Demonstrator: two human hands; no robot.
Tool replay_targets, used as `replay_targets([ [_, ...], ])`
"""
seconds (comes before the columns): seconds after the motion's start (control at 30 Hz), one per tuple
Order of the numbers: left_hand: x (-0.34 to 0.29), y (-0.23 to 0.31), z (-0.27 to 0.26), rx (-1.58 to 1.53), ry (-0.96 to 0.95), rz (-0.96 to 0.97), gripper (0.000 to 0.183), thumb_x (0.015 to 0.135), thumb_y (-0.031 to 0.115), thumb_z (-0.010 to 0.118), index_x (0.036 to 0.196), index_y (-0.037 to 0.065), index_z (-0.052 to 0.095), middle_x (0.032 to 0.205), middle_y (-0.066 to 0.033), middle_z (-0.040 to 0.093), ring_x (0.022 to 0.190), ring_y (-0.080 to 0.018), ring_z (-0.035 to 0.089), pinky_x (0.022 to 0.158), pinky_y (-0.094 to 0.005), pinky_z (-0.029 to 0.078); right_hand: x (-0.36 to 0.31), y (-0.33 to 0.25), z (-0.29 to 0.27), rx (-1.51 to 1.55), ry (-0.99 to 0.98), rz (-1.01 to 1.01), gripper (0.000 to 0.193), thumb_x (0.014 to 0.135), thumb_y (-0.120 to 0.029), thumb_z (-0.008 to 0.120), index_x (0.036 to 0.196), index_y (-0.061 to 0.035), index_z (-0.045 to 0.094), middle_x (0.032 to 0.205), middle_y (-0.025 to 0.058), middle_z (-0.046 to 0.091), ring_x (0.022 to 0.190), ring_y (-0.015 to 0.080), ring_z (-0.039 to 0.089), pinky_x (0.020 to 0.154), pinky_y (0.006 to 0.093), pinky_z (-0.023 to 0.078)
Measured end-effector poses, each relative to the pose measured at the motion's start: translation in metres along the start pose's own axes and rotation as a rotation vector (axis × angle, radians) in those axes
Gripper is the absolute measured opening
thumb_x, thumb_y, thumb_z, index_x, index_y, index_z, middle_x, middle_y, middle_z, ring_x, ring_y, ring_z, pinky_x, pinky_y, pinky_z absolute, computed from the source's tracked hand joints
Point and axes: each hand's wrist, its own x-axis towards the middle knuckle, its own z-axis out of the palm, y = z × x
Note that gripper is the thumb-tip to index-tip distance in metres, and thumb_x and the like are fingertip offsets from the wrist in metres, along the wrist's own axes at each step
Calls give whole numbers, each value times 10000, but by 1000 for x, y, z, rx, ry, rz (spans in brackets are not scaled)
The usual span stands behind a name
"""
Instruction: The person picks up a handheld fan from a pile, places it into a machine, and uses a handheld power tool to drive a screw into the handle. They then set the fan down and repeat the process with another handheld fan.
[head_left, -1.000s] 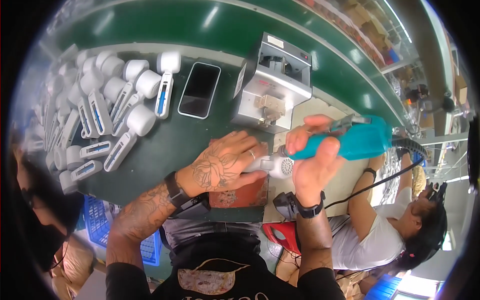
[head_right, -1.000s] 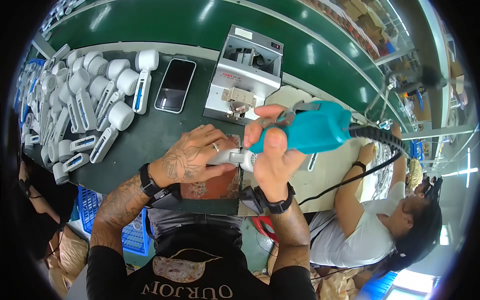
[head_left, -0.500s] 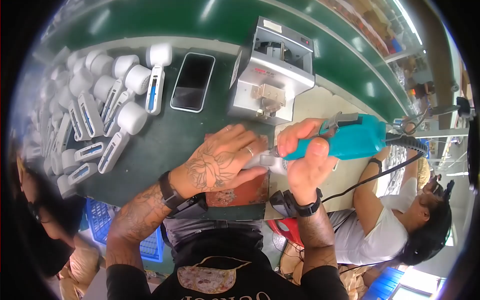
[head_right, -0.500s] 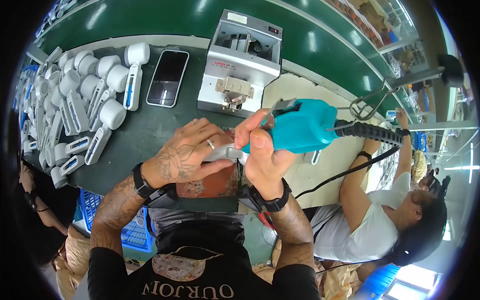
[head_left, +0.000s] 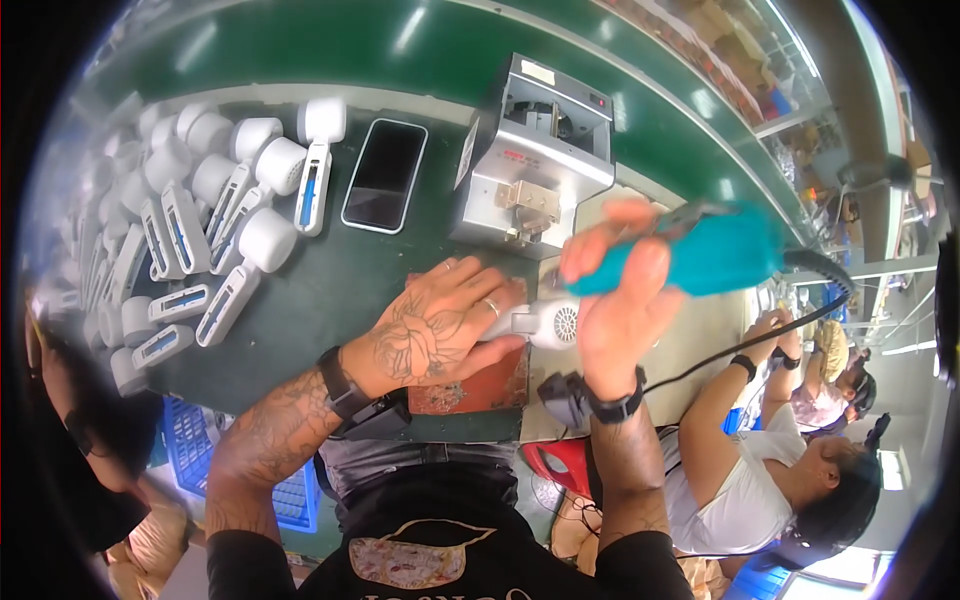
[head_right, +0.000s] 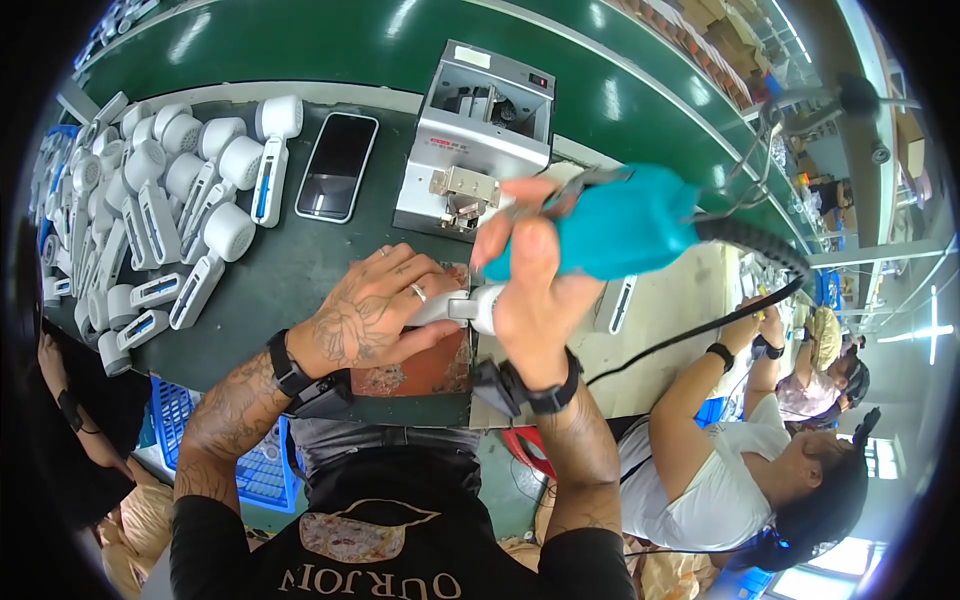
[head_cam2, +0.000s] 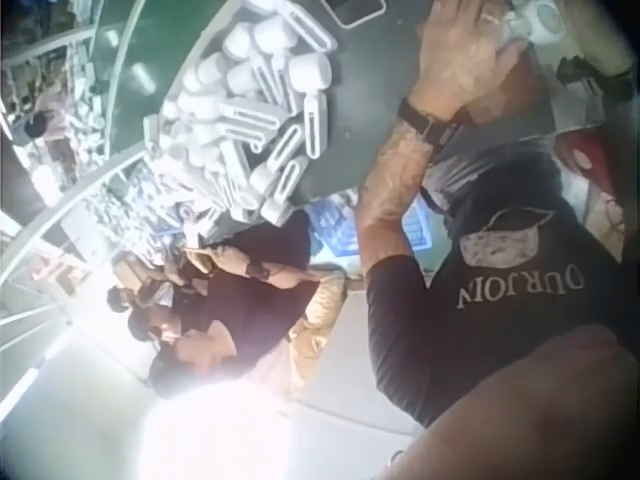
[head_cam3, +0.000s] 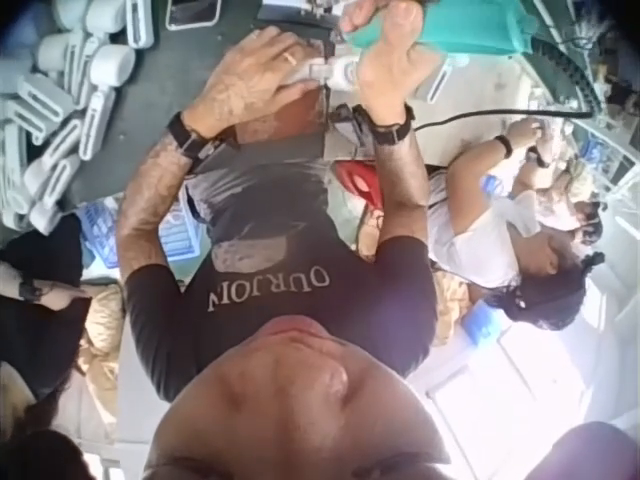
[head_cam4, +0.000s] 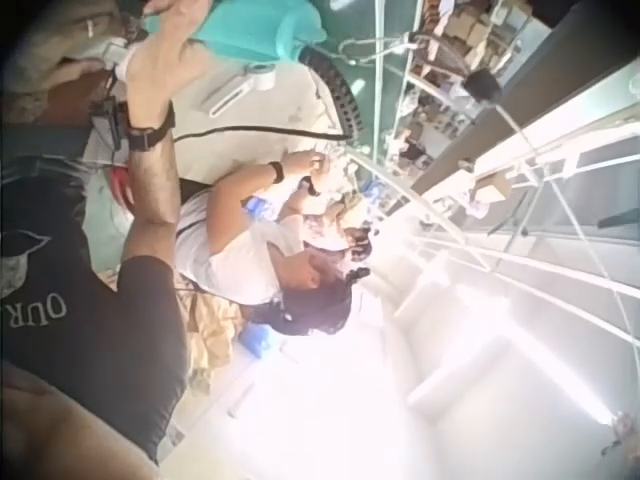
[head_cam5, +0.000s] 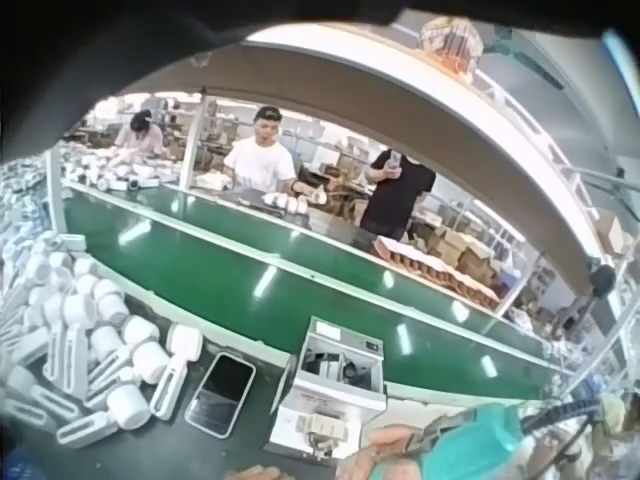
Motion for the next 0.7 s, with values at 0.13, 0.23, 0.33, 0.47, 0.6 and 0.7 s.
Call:
replay_targets([
  [0.13,-3,-2,-1,-47,-5,-11,360,803,250,735,1114,91,645,1008,-57,607,907,-263,572,786,-394,495,35,5,15,-123,25,-67,395,1045,-361,468,1077,30,521,729,62,570,665,164,577,600,291,464],
  [0.23,-2,1,-5,-57,-37,-7,386,825,249,702,1148,56,617,999,-84,587,920,-279,559,816,-396,482,39,26,17,-93,-19,-116,351,1043,-345,476,1054,1,534,737,55,580,670,152,584,597,281,462],
  [0.33,1,1,-3,-48,-47,13,416,844,258,671,1176,20,593,988,-108,567,933,-292,546,828,-398,472,38,34,11,-63,-38,-131,328,1038,-337,492,1023,-13,536,732,57,577,645,155,572,587,291,463],
  [0.47,-5,-5,1,-36,-31,21,411,833,256,667,1169,31,596,988,-109,567,938,-293,548,805,-395,485,24,16,14,-93,-48,-36,360,1028,-362,504,1022,-3,529,711,62,564,623,163,559,583,297,459],
  [0.6,-5,2,-3,-52,-2,-31,365,783,187,707,1121,74,632,1023,-83,608,919,-291,572,812,-412,496,-11,-8,-8,136,31,27,565,955,-555,561,1041,2,523,670,60,519,576,172,514,551,312,427],
  [0.7,0,-1,-1,-80,-33,-25,363,783,178,706,1124,70,638,1021,-85,611,912,-291,572,812,-408,492,-34,-15,-17,-24,23,67,722,874,-677,584,1080,11,512,647,50,483,561,177,488,542,324,410],
])
